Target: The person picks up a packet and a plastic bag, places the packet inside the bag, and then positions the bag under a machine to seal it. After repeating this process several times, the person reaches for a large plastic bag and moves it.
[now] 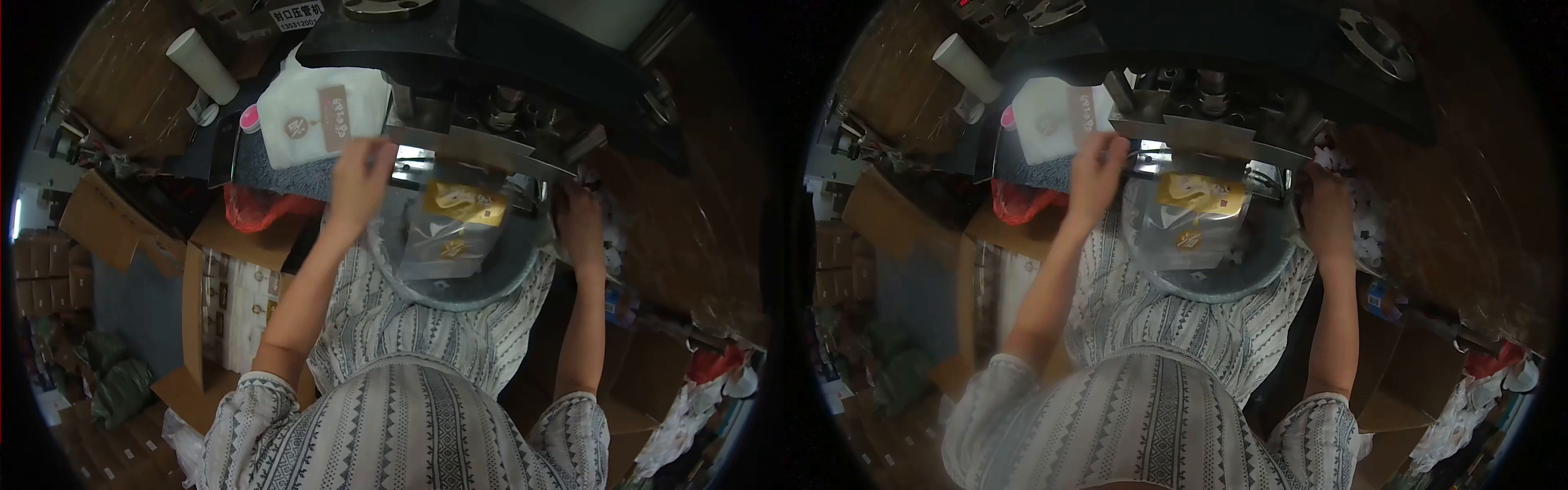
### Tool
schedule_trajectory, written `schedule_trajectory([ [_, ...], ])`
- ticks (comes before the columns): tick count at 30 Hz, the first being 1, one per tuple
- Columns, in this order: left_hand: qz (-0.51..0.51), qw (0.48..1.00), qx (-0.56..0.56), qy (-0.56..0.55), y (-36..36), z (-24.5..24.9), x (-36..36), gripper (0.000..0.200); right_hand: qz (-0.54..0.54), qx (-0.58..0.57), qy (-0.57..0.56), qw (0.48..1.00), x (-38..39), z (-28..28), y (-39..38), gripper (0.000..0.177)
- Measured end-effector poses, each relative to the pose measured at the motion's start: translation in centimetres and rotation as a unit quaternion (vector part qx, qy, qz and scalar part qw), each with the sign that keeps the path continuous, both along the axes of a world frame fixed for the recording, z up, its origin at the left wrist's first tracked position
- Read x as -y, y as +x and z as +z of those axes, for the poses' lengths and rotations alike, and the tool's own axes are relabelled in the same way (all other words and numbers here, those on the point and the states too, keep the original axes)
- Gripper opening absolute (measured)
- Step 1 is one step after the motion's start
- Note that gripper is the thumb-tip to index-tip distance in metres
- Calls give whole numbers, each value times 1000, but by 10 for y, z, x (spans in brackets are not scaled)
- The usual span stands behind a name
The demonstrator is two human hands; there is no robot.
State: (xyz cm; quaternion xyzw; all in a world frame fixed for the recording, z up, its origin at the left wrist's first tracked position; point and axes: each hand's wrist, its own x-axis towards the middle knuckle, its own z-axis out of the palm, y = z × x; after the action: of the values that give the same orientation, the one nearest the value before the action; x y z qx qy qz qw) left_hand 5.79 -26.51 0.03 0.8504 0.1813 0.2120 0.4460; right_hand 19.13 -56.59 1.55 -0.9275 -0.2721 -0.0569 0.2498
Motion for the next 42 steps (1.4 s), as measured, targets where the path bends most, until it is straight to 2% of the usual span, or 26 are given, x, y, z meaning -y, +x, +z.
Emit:
schedule_trajectory([
  [1, 2, 1000, -5, -1, -7, -10, -18, 37, -3, -66, -8, 998, -1, 5, -4, 13],
  [2, 51, 963, -28, 265, -14, -27, -37, 40, -4, -70, -8, 998, -1, 3, -8, 13],
  [3, 95, 853, -46, 510, -16, -37, -45, 46, -11, -54, -6, 998, 0, 3, -10, 12],
  [4, 98, 853, -43, 511, -24, -36, -41, 46, -17, -34, -2, 999, 0, 6, -8, 11],
  [6, -29, 922, -52, 384, -54, -35, -24, 56, -13, -3, 23, 1000, 7, 11, -14, 11],
  [7, 4, 920, -64, 387, -62, -23, -27, 42, -7, 23, 42, 999, 13, 15, -21, 11],
  [8, 4, 921, -67, 384, -70, -20, -29, 42, -5, 20, 39, 999, 15, 23, -28, 11],
  [10, 51, 967, -105, 226, -86, -13, -27, 26, 1, -202, 146, 969, 8, 43, -42, 18],
  [11, 61, 958, 0, 280, -86, -7, -13, 15, 2, -201, 146, 969, -6, 50, -49, 18],
  [13, 50, 964, 15, 260, -87, 17, 12, 15, 141, -246, 229, 931, -43, 60, -71, 25],
  [14, 43, 970, 29, 238, -87, 26, 21, 15, 141, -245, 230, 931, -56, 61, -77, 25],
  [16, 25, 973, 30, 229, -87, 36, 32, 14, 218, -65, 195, 954, -74, 60, -82, 27],
  [18, 4, 975, 31, 220, -88, 39, 40, 14, 241, -63, 196, 948, -78, 58, -82, 27],
  [20, -103, 974, -13, 200, -87, 40, 47, 12, 260, -61, 195, 944, -76, 56, -81, 27],
  [22, -151, 976, -42, 152, -78, 27, 50, 10, 247, -223, 185, 925, -71, 54, -78, 27],
  [23, -198, 972, -72, 105, -72, 19, 51, 11, 247, -221, 185, 925, -69, 51, -75, 27],
  [24, -198, 972, -70, 107, -65, 12, 54, 11, 202, -248, 200, 926, -67, 45, -70, 28],
  [26, -219, 957, -133, -134, -50, 0, 62, 18, 156, -273, 215, 925, -60, 38, -62, 29],
  [27, -221, 957, -132, -133, -43, 1, 65, 18, 133, -263, 203, 934, -57, 35, -58, 30],
  [29, -207, 910, -186, -308, -30, 4, 68, 27, 110, -250, 192, 943, -52, 35, -55, 31],
  [31, -222, 902, -185, -322, -25, -4, 63, 28, 58, -172, 135, 974, -46, 36, -58, 32],
  [33, -233, 893, -184, -337, -17, -8, 58, 28, 55, -166, 152, 973, -37, 40, -59, 32],
  [35, -153, 857, -206, -446, -8, -10, 56, 29, 54, -162, 170, 971, -31, 47, -64, 32],
  [36, -154, 856, -208, -447, -4, -5, 56, 29, 59, -177, 163, 969, -28, 51, -67, 32],
  [38, -103, 821, -164, -537, 4, 10, 59, 28, 63, -192, 155, 967, -21, 51, -75, 32],
  [42, -84, 832, -166, -523, 1, 1, 62, 31, 30, -151, 179, 972, -1, 49, -80, 29],
])
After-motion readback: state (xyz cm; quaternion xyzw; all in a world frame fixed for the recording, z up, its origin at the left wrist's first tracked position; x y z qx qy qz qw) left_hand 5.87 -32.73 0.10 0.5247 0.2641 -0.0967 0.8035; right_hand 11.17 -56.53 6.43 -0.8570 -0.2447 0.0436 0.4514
